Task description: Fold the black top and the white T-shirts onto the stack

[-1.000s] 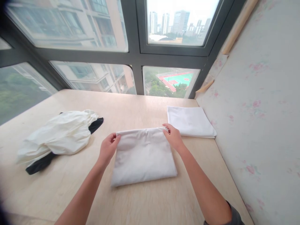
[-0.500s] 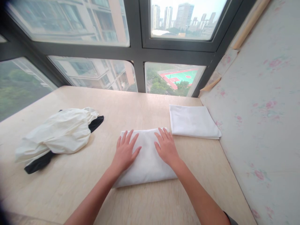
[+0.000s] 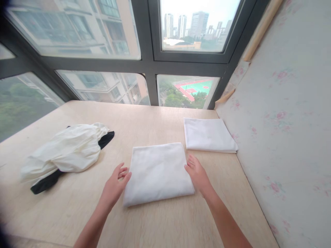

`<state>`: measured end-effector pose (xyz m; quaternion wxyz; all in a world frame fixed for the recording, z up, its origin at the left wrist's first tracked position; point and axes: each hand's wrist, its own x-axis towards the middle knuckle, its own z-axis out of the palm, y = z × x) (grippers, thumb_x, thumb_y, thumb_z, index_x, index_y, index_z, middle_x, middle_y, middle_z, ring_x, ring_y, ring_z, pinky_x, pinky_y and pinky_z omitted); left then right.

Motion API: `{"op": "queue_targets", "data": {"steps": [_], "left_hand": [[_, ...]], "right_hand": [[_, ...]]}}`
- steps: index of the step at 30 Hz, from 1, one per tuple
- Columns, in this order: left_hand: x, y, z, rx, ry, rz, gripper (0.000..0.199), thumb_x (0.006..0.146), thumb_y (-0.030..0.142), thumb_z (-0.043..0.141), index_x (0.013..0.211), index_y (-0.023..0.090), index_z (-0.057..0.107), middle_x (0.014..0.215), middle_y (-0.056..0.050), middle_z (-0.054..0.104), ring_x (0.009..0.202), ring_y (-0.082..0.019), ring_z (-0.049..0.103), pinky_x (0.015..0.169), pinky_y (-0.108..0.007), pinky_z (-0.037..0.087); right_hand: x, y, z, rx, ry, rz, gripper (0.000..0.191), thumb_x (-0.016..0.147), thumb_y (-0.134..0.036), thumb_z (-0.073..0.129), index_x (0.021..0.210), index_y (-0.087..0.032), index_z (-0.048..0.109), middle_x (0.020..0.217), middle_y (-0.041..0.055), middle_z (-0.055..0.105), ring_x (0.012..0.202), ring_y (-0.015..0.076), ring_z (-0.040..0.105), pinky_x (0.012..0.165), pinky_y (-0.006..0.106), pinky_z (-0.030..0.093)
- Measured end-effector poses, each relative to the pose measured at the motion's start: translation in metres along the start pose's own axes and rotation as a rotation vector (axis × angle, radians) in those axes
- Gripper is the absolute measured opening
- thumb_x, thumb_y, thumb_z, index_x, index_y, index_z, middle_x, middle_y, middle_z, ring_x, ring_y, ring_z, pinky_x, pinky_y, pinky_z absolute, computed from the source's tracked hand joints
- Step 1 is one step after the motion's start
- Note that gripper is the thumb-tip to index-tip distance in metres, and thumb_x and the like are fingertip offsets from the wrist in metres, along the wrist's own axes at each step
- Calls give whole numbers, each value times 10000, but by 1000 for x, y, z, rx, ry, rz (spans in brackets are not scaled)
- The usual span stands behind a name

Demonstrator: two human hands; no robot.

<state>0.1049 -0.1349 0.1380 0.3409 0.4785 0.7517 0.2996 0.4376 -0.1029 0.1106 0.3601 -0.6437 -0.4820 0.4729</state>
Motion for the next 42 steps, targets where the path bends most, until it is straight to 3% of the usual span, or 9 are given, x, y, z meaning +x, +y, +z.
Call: {"op": "queue_targets", "data": {"steps": [5,8,11,16,20,28,32,35,42], "left_hand": [[0,10,-12,-456,-190,-263,674,767,553,692,1304,176,535,1198,-142,678,948,-229,684,696,-290,516],[1,13,-7,-602,-302,-300,607,737,581,719,1154,148,629,1035,-119,723,833,-213,689,657,-272,500],[-2,11,-1,-608,-391,-316,575,733,623,712,1020,126,682,959,-124,738,830,-249,694,662,-301,511],[-7,8,7,-429,-309,-166,596,742,612,699,1102,137,677,1072,-142,738,1032,-328,679,796,-370,538],[-7,6,11,-330,-216,-40,641,753,620,658,1175,138,652,1136,-150,724,1039,-336,680,812,-390,547],[-11,11,13,-243,-230,10,735,797,611,616,1375,167,523,1264,-146,675,1081,-320,669,807,-359,548],[-10,27,24,-349,-290,57,705,845,599,589,1399,173,497,1276,-139,665,1062,-301,669,778,-332,535],[2,55,45,-465,-309,139,643,875,561,582,1388,180,509,1229,-122,684,1019,-274,674,776,-317,519],[73,176,124,-620,-371,426,517,898,458,562,1333,179,556,1120,-102,708,931,-227,661,764,-311,504]], "right_hand": [[-6,-17,-10,76,-79,233,619,859,-512,537,1367,-161,506,1365,135,596,1154,261,623,875,353,521],[-3,-20,-2,64,-176,174,508,871,-547,513,1133,-133,648,1144,118,707,1053,268,655,824,341,511],[-4,-14,6,-42,-148,86,421,875,-516,514,991,-140,662,1057,105,723,987,265,662,800,336,491],[-6,2,12,-361,5,-56,279,888,-382,484,1000,-172,629,1041,103,715,970,248,658,822,323,449],[-10,11,13,-492,53,-105,282,923,-375,409,1009,-189,602,956,98,717,915,250,667,768,309,438],[-24,6,6,-335,131,-204,392,944,-441,395,1147,-172,595,1017,87,720,918,240,676,806,311,469],[-26,-10,-21,-295,172,-259,421,950,-471,426,1170,-174,626,1042,88,732,951,236,685,813,295,488],[-18,-31,-57,-335,253,-309,435,944,-476,452,1201,-176,634,1091,97,731,990,245,682,819,300,498],[53,-103,-175,-620,543,-378,406,897,-423,527,1196,-180,656,1029,102,729,891,239,660,787,331,492]]}}
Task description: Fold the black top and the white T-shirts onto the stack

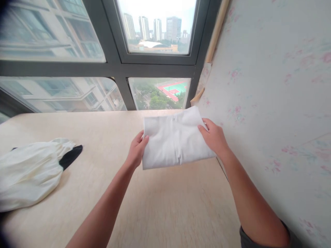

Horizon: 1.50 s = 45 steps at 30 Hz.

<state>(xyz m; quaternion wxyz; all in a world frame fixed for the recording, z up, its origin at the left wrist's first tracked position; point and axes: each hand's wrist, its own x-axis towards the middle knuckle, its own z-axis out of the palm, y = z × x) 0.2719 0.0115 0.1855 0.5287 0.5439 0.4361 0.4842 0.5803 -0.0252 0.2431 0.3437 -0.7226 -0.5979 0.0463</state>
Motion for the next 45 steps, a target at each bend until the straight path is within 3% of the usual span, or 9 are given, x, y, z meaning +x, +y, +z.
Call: {"op": "queue_targets", "data": {"steps": [3,6,11,14,16,23,28,38,45], "left_hand": [[51,-3,31,127,-34,-45,519,909,423,535,1346,143,535,1026,-115,719,908,-218,652,774,-318,501],[74,-24,49,244,-58,-126,522,878,386,590,1324,120,541,926,-113,719,840,-208,649,756,-316,497],[67,-67,49,376,-85,-221,605,861,401,604,1376,110,477,834,-70,685,700,-185,650,698,-307,493],[58,-74,46,440,-105,-216,698,840,430,637,1433,134,416,912,-69,673,723,-177,654,717,-301,486],[54,-71,47,476,-114,-201,700,820,399,662,1431,153,421,938,-65,661,756,-179,650,740,-302,478],[53,-62,54,524,-105,-171,601,826,346,636,1376,165,477,916,-52,643,809,-192,621,778,-312,443],[50,-59,54,486,-85,-199,698,795,388,673,1406,143,442,856,-51,646,818,-212,612,769,-319,433],[51,-37,59,291,-95,-289,632,844,367,589,1404,132,414,937,-84,669,708,-137,615,609,-243,440],[26,-60,53,356,-102,-266,609,840,368,614,1376,128,454,799,-29,631,683,-143,603,620,-253,444]], "right_hand": [[50,24,-7,-142,37,-21,416,886,-370,540,1225,-146,630,1089,139,703,937,254,638,815,359,494],[66,49,12,-256,74,-82,443,852,-244,547,1266,-95,596,1201,199,647,1048,286,608,902,406,481],[32,72,73,-300,22,-210,468,895,-226,486,1339,-91,548,1359,209,556,1254,314,514,1068,463,408],[5,80,102,-338,-36,-173,459,935,-343,467,1309,-102,582,1387,207,546,1314,328,471,1102,504,375],[-8,87,109,-359,-47,-149,451,945,-345,436,1291,-106,597,1384,206,552,1316,325,471,1102,519,368],[-29,114,96,-414,-67,-268,586,769,-66,450,1337,-135,575,1434,131,528,1344,277,449,1134,465,355],[-27,121,91,-451,-81,-273,541,839,-39,400,1344,-116,577,1394,153,563,1323,266,477,1114,448,385],[-13,119,76,-414,-83,-277,459,885,-49,370,1246,-119,646,1259,129,656,1171,245,581,1063,375,432],[-39,117,80,-445,-120,-226,531,843,-25,372,1325,-76,588,1356,183,584,1301,272,494,1127,434,382]]}}
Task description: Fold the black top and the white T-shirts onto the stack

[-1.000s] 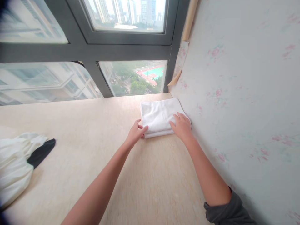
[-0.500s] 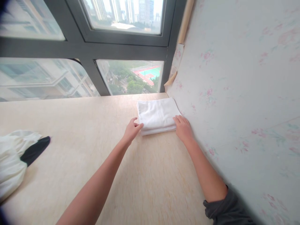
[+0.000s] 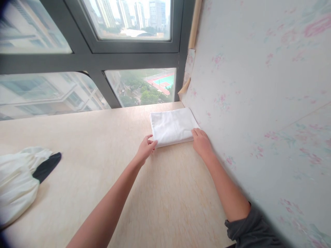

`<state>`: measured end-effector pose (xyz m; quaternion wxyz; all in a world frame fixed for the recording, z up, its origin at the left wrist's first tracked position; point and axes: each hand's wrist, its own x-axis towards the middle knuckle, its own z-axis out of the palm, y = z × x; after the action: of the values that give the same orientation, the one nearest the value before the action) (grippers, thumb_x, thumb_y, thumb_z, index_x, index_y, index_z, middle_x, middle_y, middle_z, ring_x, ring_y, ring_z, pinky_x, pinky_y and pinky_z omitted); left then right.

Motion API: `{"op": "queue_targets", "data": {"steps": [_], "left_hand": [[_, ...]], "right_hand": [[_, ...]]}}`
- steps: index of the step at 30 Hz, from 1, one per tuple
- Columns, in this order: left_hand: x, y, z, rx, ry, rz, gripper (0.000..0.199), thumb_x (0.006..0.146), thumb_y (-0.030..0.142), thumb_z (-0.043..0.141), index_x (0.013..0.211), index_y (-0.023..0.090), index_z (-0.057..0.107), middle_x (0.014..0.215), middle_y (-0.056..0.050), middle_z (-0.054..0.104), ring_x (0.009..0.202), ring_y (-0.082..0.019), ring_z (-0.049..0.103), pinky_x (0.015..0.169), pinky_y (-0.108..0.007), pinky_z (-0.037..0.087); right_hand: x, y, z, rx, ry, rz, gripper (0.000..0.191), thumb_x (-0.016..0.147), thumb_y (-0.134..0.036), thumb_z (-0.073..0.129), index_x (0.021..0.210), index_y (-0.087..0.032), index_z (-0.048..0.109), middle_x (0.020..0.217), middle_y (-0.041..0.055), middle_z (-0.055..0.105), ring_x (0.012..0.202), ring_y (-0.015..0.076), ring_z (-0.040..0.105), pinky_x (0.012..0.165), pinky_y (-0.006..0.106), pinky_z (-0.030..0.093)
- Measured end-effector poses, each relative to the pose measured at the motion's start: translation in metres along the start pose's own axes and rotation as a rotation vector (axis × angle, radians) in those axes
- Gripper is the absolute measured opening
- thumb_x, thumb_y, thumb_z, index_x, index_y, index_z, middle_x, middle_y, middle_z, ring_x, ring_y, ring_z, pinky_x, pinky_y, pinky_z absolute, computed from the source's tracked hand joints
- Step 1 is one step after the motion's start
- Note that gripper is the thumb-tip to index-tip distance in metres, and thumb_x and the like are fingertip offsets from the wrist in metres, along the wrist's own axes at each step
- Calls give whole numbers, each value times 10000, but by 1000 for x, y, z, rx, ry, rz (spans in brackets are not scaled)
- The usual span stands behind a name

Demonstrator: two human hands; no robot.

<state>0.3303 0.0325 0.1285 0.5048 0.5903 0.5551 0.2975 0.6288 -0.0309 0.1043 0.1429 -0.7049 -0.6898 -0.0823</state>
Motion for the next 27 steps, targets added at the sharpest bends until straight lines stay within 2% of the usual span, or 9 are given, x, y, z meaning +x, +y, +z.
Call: {"op": "queue_targets", "data": {"steps": [7,10,13,15,17,20,23,25,27], "left_hand": [[-35,-32,-15,60,68,120,486,859,345,561,1309,163,526,924,-50,653,782,-160,626,742,-291,482],[-64,-46,-27,72,81,170,381,872,342,528,1213,187,597,930,-42,667,766,-150,618,743,-286,494],[-95,-63,-53,117,178,156,365,888,364,506,1197,202,612,986,-62,676,807,-166,633,740,-296,508],[-115,-75,-84,168,323,120,417,883,345,506,1263,184,567,1117,-111,652,988,-220,628,851,-354,508],[-134,-86,-128,323,511,110,512,866,322,525,1349,156,490,1262,-165,587,1199,-285,543,1010,-448,441],[-164,-95,-213,756,772,125,629,871,377,555,1425,116,412,1431,-226,459,1384,-363,362,1149,-550,266],[-190,-93,-293,1044,948,-5,737,875,521,563,1447,89,390,1554,-262,285,1463,-438,180,1141,-596,221],[-201,-87,-330,1080,914,-203,784,837,582,602,1410,79,422,1533,-276,317,1436,-469,219,1071,-568,318],[-206,-77,-348,1034,781,-390,669,807,558,641,1249,67,535,1340,-267,534,1304,-451,425,963,-485,411]], "right_hand": [[-39,-47,8,18,69,113,599,891,-187,452,1476,-69,402,1558,222,331,1466,373,256,1134,566,329],[-70,-92,14,103,56,27,605,916,-299,485,1485,-115,395,1617,196,205,1496,383,180,1135,580,320],[-104,-142,16,202,-31,-132,527,950,-314,445,1453,-157,455,1605,165,267,1493,345,219,1162,555,296],[-121,-171,15,259,-102,-248,498,959,-317,436,1442,-198,480,1589,137,323,1482,326,258,1178,552,271],[-133,-189,13,289,-139,-310,494,955,-324,448,1437,-227,490,1589,127,331,1479,331,266,1182,569,248],[-138,-199,13,303,-130,-315,501,944,-340,468,1428,-215,504,1588,154,322,1477,357,262,1171,592,246],[-138,-197,15,301,-111,-330,493,942,-351,472,1413,-212,519,1576,158,341,1466,356,286,1164,589,258],[-137,-195,16,277,-92,-339,484,946,-353,467,1402,-204,530,1567,162,354,1460,353,295,1159,583,268],[-138,-194,17,249,-70,-351,479,951,-356,462,1392,-188,542,1553,170,374,1452,350,306,1154,573,282]]}}
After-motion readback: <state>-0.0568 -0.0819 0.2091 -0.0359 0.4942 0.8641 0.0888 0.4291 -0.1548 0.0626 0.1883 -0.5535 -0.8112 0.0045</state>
